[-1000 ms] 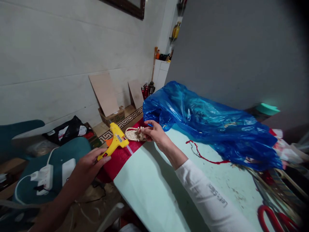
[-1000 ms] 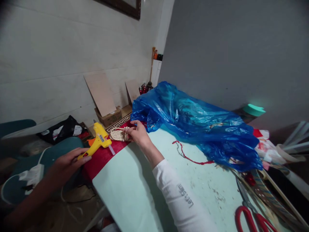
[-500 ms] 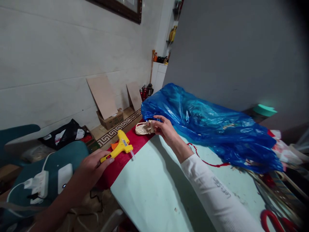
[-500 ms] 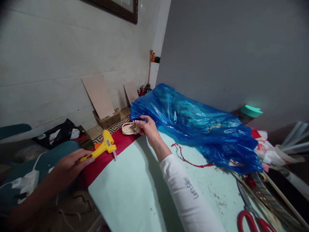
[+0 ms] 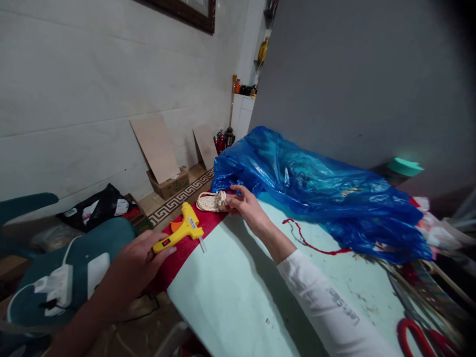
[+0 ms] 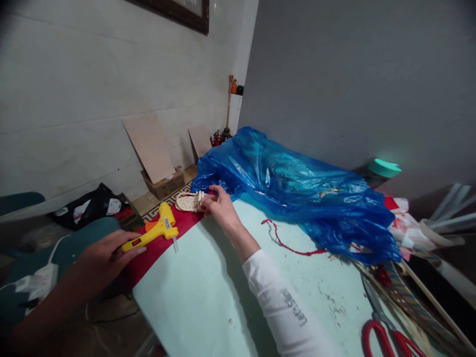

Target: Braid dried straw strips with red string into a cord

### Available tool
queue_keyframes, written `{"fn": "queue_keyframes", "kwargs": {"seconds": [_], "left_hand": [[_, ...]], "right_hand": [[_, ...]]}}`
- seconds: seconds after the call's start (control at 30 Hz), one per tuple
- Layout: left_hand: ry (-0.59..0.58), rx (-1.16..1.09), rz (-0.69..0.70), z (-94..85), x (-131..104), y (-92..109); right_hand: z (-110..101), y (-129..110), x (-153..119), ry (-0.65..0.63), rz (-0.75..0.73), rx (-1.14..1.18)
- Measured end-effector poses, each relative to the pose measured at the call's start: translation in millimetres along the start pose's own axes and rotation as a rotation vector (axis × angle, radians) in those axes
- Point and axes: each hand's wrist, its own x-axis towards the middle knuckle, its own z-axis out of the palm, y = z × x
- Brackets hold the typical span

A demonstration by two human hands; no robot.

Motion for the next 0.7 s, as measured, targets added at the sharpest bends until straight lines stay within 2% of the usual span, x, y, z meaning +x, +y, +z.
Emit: {"fn": "queue_keyframes", "kwargs": {"seconds": [0.17, 0.23, 0.3, 0.37, 0.43, 0.47, 0.53, 0.57, 0.63, 0.7], "left_hand": [[0.031, 0.01, -0.002, -3.4, -8, -1], [0.089, -0.002, -0.032, -13.2, -11, 9], [0.172, -0.06, -0.057, -24.7, -15, 31], [0.2, -0.216, -0.061, -32.8, -21, 66], [0.143, -0.44, -0.033, -34.8, -25, 112], [0.111, -0.552, 0.007, -34.3, -26, 137], [-0.052, -0.725, 0.124, -34.2, -26, 186], [-0.067, -0.794, 0.187, -35.9, -24, 209], [-0.072, -0.848, 0.298, -42.6, -16, 252], [-0.029, -0.82, 0.395, -47.9, -1, 292]], "right_hand": [[-41, -21, -27, 0.091, -0.038, -0.115], [-58, -31, -46, 0.132, -0.048, -0.132], [-71, -40, -71, 0.178, -0.079, -0.168], [-76, -45, -99, 0.191, -0.122, -0.226], [-75, -49, -129, 0.179, -0.154, -0.274], [-73, -50, -143, 0.176, -0.163, -0.294], [-66, -50, -171, 0.173, -0.179, -0.315], [-62, -49, -183, 0.171, -0.2, -0.31], [-58, -44, -201, 0.173, -0.273, -0.26], [-60, -37, -211, 0.21, -0.314, -0.248]]}}
